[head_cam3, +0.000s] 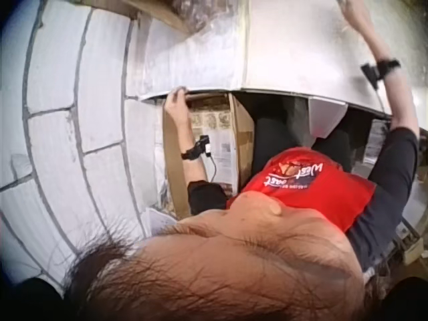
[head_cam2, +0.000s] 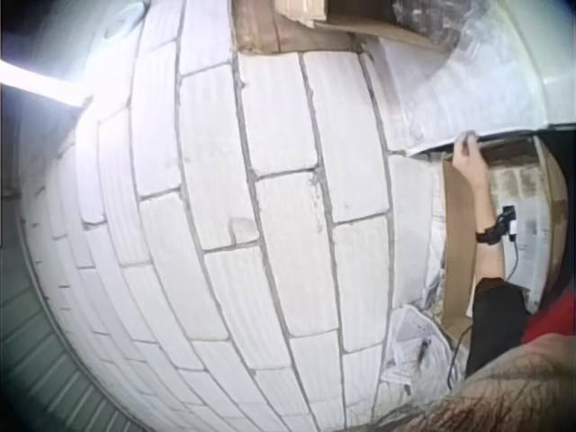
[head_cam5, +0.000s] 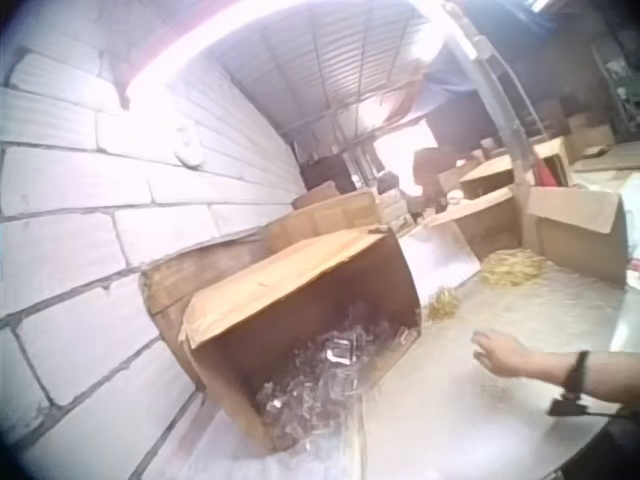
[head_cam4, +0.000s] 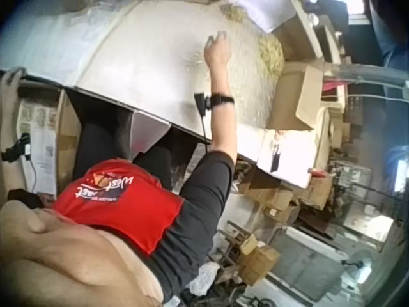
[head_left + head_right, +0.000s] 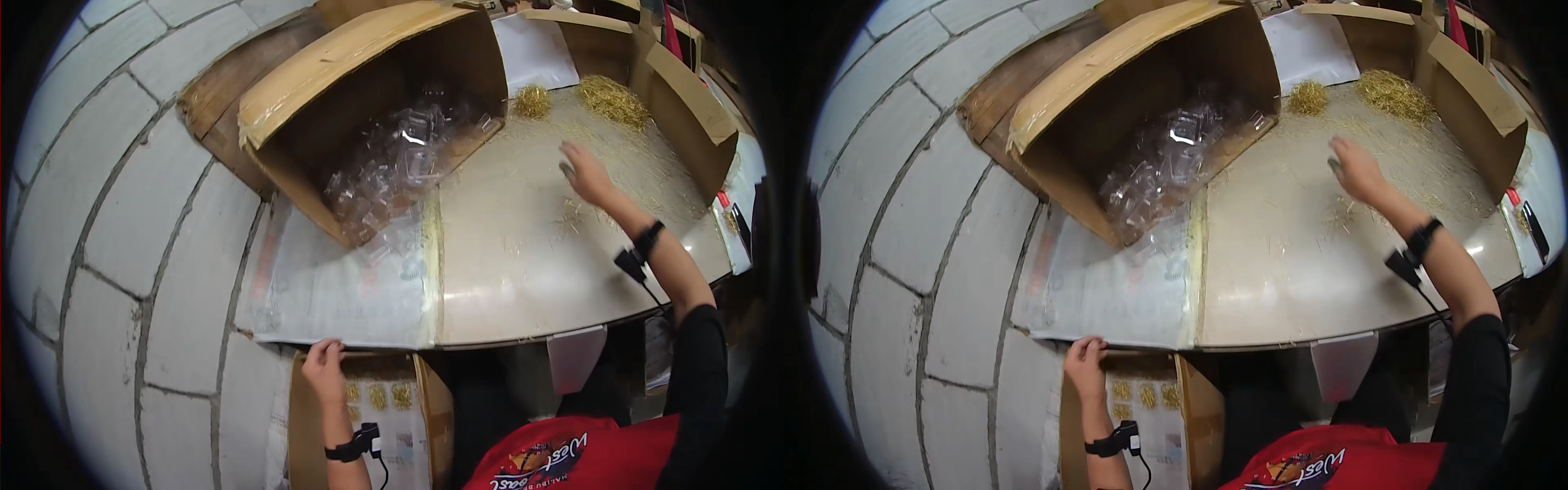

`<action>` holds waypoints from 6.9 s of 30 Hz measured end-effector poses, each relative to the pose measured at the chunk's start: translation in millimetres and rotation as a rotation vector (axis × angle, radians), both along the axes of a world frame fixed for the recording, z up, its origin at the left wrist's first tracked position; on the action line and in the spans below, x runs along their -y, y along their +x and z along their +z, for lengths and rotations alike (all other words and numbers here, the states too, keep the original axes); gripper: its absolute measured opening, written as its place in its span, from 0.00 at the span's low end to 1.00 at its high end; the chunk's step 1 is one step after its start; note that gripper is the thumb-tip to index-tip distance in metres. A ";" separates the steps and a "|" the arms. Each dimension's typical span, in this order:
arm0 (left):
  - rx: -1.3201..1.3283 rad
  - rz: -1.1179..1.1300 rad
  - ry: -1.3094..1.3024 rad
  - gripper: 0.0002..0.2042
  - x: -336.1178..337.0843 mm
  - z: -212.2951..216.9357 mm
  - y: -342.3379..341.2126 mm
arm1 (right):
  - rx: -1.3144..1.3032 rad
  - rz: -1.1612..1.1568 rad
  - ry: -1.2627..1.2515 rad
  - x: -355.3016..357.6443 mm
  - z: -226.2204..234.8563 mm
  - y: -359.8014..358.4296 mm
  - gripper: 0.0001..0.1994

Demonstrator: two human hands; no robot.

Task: The person scoops loose yellow noodles from a table into small clear plastic bags. They then place the filled bags into a cardboard box lined with newspaper. The process is repeated continuously throughout the video.

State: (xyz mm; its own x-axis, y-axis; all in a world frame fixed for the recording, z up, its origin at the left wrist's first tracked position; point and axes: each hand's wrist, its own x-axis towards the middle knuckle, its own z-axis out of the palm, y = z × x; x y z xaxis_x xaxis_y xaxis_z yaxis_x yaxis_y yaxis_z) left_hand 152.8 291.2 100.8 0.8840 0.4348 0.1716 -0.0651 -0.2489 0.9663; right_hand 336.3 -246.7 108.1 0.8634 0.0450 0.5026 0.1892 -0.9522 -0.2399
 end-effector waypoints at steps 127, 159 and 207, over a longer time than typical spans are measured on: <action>-0.706 -0.833 -1.011 0.26 299.5 -177.6 -162.2 | -0.182 0.414 0.179 -79.3 -45.1 -317.6 0.20; -0.548 -0.867 -0.878 0.17 259.7 -95.1 -169.7 | -0.890 0.292 1.508 -78.7 -93.5 -361.9 0.18; -0.341 -0.734 -1.032 0.23 294.0 -119.7 -173.4 | -0.180 0.513 0.102 -111.9 -81.6 -381.5 0.33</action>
State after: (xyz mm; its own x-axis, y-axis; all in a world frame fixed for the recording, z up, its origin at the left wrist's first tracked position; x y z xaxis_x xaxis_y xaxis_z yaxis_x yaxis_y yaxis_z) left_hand -20.5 -2.7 -18.9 0.9022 -0.3673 -0.2261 0.4155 0.5996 0.6840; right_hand -45.2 -134.8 26.5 0.8162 0.4411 0.3731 0.5702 -0.7193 -0.3970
